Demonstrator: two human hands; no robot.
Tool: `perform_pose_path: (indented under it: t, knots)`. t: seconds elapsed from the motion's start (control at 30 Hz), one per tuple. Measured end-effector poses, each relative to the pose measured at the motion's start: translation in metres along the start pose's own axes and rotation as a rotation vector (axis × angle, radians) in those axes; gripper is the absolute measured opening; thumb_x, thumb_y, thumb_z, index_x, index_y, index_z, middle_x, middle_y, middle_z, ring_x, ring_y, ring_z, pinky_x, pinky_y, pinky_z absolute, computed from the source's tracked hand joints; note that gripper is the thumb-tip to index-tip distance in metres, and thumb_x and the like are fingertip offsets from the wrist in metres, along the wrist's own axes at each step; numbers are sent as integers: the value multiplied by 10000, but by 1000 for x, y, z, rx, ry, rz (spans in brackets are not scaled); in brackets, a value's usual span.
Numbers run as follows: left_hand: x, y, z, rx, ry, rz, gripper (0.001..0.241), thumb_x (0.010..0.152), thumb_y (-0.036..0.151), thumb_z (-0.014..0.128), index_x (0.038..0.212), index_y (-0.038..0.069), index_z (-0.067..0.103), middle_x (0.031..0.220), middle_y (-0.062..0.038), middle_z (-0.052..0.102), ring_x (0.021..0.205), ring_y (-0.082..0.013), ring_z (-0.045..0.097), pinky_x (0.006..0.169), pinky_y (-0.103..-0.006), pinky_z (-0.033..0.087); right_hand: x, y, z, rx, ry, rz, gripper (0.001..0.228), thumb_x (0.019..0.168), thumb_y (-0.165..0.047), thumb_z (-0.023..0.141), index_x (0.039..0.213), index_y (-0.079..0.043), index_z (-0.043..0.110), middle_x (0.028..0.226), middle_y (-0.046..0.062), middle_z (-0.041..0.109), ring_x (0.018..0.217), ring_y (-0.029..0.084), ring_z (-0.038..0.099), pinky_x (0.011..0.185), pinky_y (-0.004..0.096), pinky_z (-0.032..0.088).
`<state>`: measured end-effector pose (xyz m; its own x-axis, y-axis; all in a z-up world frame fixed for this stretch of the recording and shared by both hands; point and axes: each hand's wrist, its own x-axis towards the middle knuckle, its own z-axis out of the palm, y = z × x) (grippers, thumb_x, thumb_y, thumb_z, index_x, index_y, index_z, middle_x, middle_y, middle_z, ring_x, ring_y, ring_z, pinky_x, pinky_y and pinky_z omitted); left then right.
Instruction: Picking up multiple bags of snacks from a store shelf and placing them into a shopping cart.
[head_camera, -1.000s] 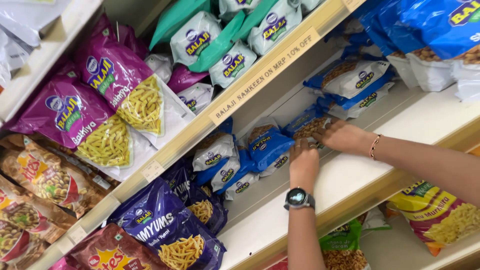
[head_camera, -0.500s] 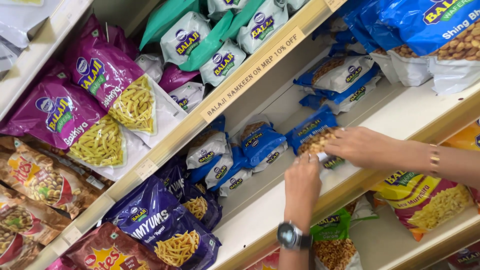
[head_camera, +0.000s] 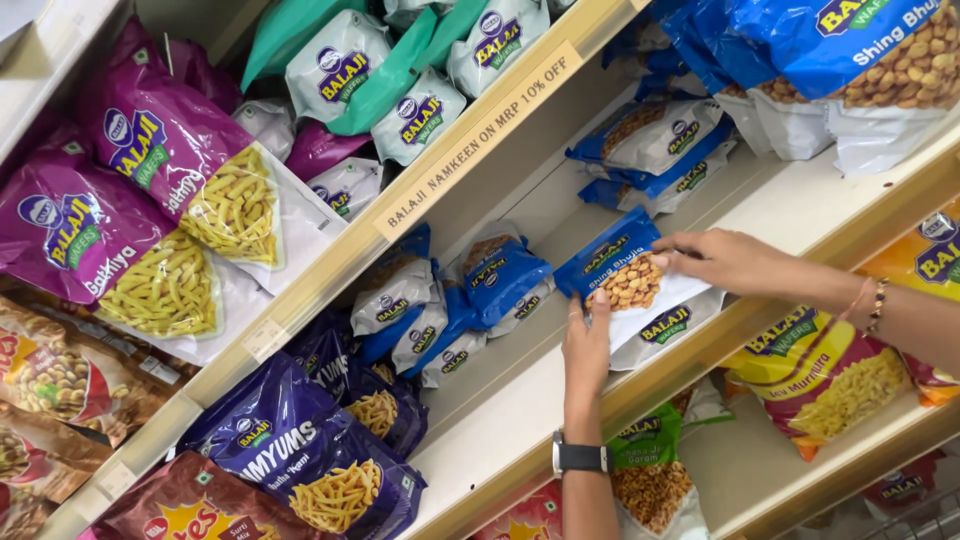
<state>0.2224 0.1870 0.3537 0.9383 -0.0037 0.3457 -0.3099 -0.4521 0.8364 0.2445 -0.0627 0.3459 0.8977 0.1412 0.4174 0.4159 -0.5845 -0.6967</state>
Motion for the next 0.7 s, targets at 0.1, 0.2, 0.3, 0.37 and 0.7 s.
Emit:
perform_pose_path:
  t: [0.1, 0.2, 0.3, 0.37, 0.7]
  knots:
    - [2, -13, 6, 70, 14, 29, 719, 1023, 508, 592, 1539, 32, 435, 1354, -228, 602, 1255, -266, 573, 1039, -312, 424, -5, -21, 5, -145, -14, 75, 613, 908, -611, 578, 1400, -252, 641, 1100, 198, 754, 1067, 343, 709, 938, 397, 537]
    - [-7, -5, 5, -259, -78, 144, 822, 924, 362, 729, 1534, -42, 356, 1416, -240, 594, 1270, -275, 614, 1057, -343, 488, -14, -22, 2, -97, -24, 66, 684, 853, -586, 705, 1435, -245, 593, 1157, 205, 727, 1133, 347, 690, 982, 397, 525]
    - [-18, 9, -2, -462, -150, 127, 931, 845, 211, 774, 1575, -17, 243, 1493, -249, 488, 1321, -294, 557, 1103, -393, 462, -18, -15, -2, 230, -79, -54, 775, 804, -448, 774, 1488, -222, 489, 1313, 144, 664, 1225, 298, 639, 1020, 390, 493]
    - [-23, 13, -6, -402, -149, 310, 1009, 831, 116, 798, 1621, -22, 186, 1590, -277, 389, 1451, -304, 438, 1205, -394, 348, -21, -16, -6, 451, -125, -124, 879, 759, -293, 794, 1542, -233, 398, 1454, 91, 572, 1332, 255, 547, 1050, 397, 475]
    - [-61, 55, -10, -535, -81, 552, 1237, 709, 10, 859, 1654, 61, 62, 1697, -205, 257, 1513, -318, 382, 1246, -394, 342, -40, 11, -5, 619, 30, -376, 1406, 630, -109, 926, 1704, -230, 25, 1734, 82, 190, 1483, 269, 378, 1128, 449, 344]
